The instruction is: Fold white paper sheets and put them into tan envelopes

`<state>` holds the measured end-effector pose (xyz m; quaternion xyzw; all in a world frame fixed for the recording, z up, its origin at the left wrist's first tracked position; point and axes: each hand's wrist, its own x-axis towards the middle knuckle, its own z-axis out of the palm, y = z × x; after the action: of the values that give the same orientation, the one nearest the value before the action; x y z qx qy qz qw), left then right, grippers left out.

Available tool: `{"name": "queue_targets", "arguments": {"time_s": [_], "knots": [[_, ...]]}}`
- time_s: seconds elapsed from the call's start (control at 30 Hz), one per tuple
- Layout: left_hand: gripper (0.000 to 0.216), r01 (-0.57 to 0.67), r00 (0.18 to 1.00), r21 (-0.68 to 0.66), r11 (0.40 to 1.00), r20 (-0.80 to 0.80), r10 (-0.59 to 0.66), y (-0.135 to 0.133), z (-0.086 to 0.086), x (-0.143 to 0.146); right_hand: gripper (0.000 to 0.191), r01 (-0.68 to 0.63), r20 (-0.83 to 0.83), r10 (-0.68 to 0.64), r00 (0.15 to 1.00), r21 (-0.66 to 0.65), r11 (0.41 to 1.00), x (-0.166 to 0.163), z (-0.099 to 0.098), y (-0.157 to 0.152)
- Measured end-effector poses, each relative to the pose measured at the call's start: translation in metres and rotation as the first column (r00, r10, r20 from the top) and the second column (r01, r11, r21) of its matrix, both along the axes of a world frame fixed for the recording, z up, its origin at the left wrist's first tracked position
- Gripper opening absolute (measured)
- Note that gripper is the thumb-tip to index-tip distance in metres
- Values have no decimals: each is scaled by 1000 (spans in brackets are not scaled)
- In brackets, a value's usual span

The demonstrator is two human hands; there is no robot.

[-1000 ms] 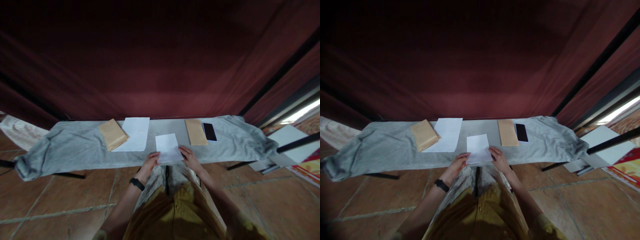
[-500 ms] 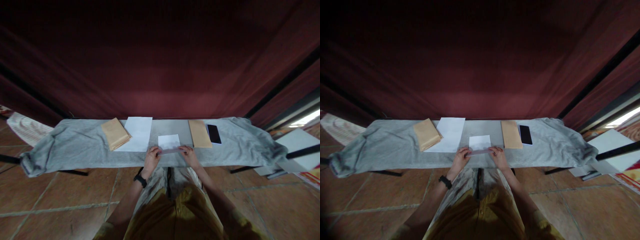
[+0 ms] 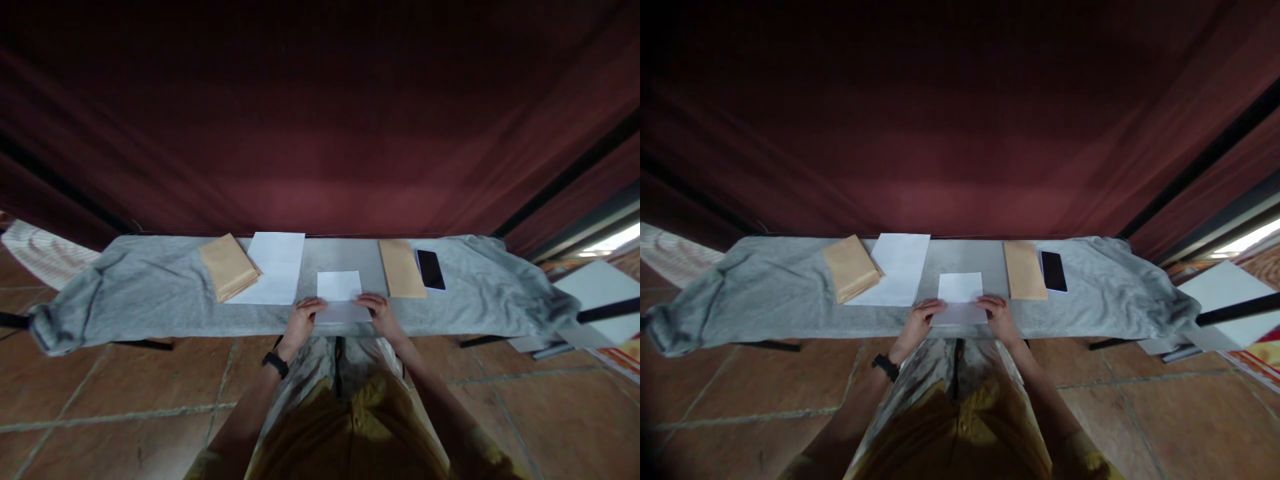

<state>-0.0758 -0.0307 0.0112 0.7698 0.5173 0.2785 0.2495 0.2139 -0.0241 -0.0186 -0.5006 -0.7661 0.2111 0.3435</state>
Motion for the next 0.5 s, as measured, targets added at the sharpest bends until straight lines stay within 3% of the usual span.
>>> {"name": "queue_targets", "arguments": {"time_s": [0.1, 0.3, 0.5], "knots": [[59, 70, 994, -21, 997, -83, -71, -8, 5, -3, 42, 0, 29, -1, 1000, 45, 999, 4, -5, -7], [65, 64, 984, 26, 998, -166, -59, -4, 12, 11, 48, 116, 49, -119, 992, 59, 991, 3, -2, -5], [66, 150, 973, 18, 989, -178, -144, -10, 8, 8, 61, -4, 81, 0, 997, 54, 999, 16, 0, -20]]}}
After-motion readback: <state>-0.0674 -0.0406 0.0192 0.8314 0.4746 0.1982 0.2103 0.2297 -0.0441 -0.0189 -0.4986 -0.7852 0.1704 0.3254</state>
